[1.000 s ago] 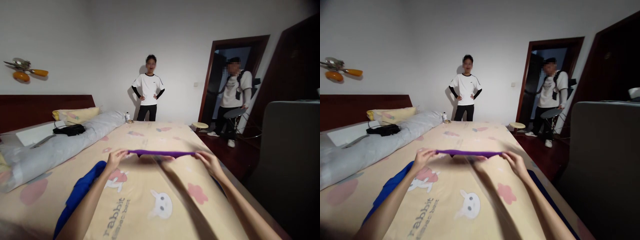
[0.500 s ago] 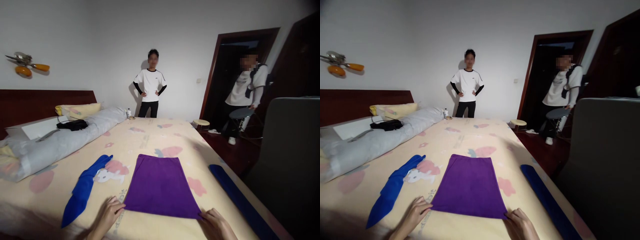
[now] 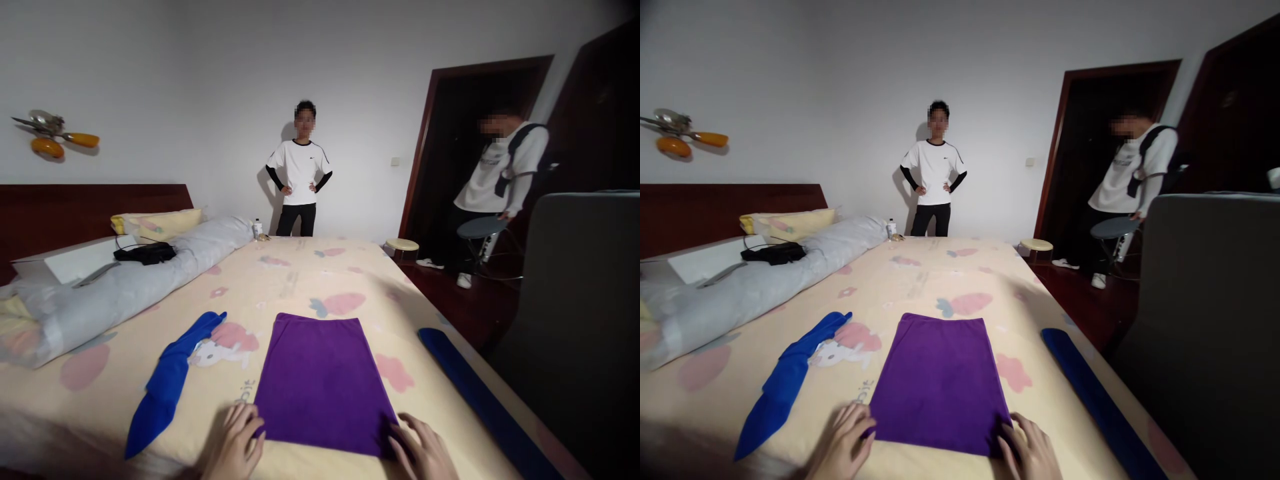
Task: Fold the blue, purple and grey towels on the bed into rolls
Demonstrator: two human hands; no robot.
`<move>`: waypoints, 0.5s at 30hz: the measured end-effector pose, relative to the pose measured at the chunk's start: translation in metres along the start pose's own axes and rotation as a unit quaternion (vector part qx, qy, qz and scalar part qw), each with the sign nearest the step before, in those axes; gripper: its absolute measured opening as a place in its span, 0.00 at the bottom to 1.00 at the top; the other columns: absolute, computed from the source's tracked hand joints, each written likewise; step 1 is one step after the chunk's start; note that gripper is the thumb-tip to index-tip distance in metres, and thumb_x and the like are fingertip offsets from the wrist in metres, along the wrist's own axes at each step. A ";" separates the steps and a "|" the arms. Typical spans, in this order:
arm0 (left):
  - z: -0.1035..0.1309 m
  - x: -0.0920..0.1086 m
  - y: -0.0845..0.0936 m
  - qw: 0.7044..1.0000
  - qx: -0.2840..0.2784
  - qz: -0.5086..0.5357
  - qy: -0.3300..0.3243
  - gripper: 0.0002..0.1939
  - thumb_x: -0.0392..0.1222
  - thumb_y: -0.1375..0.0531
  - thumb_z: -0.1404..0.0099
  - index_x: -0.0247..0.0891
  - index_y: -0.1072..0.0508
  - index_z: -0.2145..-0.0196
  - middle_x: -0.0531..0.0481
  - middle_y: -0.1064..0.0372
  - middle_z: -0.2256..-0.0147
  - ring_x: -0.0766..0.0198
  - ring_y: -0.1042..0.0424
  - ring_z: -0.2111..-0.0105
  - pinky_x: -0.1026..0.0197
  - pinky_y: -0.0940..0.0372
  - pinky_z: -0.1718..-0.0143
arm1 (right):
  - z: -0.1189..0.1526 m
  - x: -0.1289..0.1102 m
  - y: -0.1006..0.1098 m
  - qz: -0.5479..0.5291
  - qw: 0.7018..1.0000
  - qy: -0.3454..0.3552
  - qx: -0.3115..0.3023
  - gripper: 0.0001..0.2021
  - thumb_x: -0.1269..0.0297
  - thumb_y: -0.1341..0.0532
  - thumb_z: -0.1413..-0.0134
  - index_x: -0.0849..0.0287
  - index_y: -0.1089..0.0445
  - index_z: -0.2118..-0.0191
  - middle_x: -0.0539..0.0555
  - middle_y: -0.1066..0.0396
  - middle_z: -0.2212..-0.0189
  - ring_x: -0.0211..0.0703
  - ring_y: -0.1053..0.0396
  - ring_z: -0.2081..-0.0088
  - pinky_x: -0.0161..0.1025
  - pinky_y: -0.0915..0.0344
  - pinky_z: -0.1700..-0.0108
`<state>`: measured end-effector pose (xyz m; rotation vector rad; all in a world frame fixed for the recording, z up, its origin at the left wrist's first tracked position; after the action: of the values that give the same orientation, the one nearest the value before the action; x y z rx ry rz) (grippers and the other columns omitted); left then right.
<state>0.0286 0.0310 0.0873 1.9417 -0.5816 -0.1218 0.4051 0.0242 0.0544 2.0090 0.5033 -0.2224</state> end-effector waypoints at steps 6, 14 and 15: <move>-0.065 0.077 -0.072 0.990 -0.132 0.042 0.007 0.30 0.34 0.53 0.34 0.39 0.43 0.34 0.46 0.47 0.34 0.56 0.47 0.35 0.50 0.46 0.36 | -0.047 -0.103 -0.076 -0.057 0.986 0.059 -0.144 0.26 0.52 0.56 0.34 0.50 0.47 0.34 0.52 0.47 0.34 0.51 0.48 0.34 0.52 0.44 0.35; -0.026 0.009 -0.088 0.984 -0.170 -0.022 0.054 0.30 0.55 0.57 0.28 0.49 0.58 0.32 0.50 0.59 0.31 0.54 0.55 0.32 0.42 0.53 0.34 | -0.024 -0.030 -0.077 0.018 0.990 0.010 -0.141 0.31 0.41 0.51 0.39 0.47 0.50 0.33 0.52 0.53 0.33 0.54 0.54 0.33 0.60 0.51 0.34; -0.017 -0.004 -0.084 0.981 -0.179 -0.032 0.067 0.30 0.55 0.57 0.28 0.50 0.59 0.32 0.52 0.60 0.31 0.55 0.56 0.32 0.42 0.54 0.34 | -0.017 -0.012 -0.073 0.029 0.990 -0.005 -0.138 0.32 0.41 0.51 0.39 0.48 0.50 0.33 0.53 0.53 0.33 0.55 0.53 0.33 0.61 0.51 0.34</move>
<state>0.0594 0.0741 0.0195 1.6045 -0.3794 -0.1261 0.3612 0.0657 0.0090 1.7498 0.4435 -0.1191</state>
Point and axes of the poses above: each hand's wrist, its own z-axis away from the middle knuckle, its own y-axis out of the back of the hand, x = y × z, the point moved 7 cm from there along -z, towards the middle knuckle
